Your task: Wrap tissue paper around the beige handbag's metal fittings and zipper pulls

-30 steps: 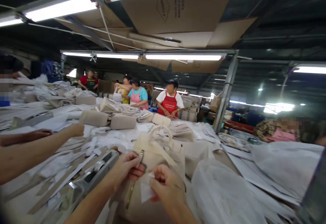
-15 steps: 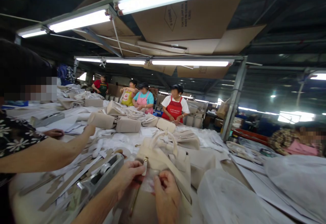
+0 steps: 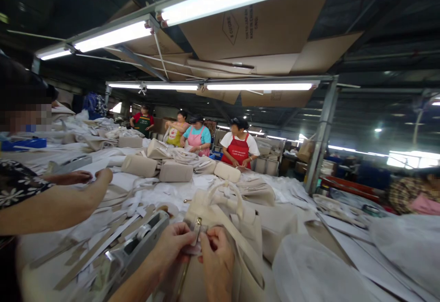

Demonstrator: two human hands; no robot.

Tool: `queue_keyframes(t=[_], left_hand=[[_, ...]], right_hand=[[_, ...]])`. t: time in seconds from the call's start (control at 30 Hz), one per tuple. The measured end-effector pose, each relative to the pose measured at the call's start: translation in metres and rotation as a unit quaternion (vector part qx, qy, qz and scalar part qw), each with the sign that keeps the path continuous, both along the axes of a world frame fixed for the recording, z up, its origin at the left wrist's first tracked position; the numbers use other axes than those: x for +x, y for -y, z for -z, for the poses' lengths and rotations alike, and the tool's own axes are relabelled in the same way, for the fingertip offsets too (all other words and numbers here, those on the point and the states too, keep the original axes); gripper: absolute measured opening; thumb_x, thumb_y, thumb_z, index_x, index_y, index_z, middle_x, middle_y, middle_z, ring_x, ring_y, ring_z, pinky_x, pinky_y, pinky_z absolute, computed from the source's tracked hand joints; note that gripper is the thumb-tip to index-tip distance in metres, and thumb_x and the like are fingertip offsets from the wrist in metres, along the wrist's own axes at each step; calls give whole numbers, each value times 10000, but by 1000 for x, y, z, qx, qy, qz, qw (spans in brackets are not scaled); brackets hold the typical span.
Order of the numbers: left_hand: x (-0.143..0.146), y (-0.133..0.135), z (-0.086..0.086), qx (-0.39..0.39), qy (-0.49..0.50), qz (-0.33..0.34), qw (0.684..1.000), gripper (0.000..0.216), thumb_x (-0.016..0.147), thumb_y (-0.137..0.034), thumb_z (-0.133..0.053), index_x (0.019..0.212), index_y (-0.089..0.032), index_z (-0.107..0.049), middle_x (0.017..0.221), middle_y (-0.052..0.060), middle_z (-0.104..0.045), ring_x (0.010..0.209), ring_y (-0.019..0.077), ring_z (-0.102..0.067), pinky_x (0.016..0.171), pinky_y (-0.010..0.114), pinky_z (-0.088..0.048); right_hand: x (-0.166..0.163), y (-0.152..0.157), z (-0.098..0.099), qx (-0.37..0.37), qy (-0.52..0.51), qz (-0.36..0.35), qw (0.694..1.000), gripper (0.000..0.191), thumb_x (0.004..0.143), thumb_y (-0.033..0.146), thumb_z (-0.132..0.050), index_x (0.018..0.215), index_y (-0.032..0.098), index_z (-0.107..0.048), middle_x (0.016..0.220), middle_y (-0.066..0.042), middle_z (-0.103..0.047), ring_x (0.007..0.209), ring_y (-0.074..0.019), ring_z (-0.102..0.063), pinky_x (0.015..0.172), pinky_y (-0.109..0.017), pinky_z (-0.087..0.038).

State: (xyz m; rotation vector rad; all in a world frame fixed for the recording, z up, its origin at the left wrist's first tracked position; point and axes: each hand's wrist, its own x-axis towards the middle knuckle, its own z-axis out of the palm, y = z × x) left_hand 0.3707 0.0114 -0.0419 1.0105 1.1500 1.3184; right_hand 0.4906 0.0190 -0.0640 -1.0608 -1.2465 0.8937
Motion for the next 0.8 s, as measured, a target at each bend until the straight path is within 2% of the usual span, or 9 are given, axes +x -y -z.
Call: queue_keyframes(t=[0.3,0.43,0.6,0.7,0.8], left_hand=[[2,-2,12,19,29,-36,999,325,520,-417,-699,584,-193,-471,491,-35,-553,483,112,-522,412,189,-323],[2,-1,12,30,45,-45,998,333,511,-412,-710,576,-194,-467,476,-49,-524,445,81,-454,399,183,-297],[4,-1,11,39,65,-44,996,304,521,-347,-690,611,-205,-437,457,-72,-504,421,72,-434,388,173,-293],[5,-4,14,55,84,-34,994,330,530,-349,-679,675,-227,-408,464,-74,-534,404,87,-451,369,179,-289],[5,-8,17,63,88,-26,994,360,545,-362,-657,738,-244,-377,475,-71,-568,395,102,-477,361,178,-280]], right_hand=[[1,5,-6,-10,31,-12,999,226,740,401,-601,877,221,-597,755,-37,-715,622,-199,-638,453,-259,-486],[1,6,-9,-12,-4,-33,999,218,758,400,-565,883,228,-614,774,-46,-719,662,-218,-665,463,-276,-478],[-2,-3,-3,-30,-56,-32,997,287,678,417,-635,879,223,-569,560,-13,-661,518,-207,-612,403,-264,-406],[-6,-10,1,-30,-74,-29,996,308,651,433,-665,849,223,-558,517,9,-623,443,-180,-559,365,-250,-364],[-9,-16,5,-1,-56,-10,998,303,657,471,-670,792,215,-584,441,29,-566,363,-161,-501,328,-248,-333]])
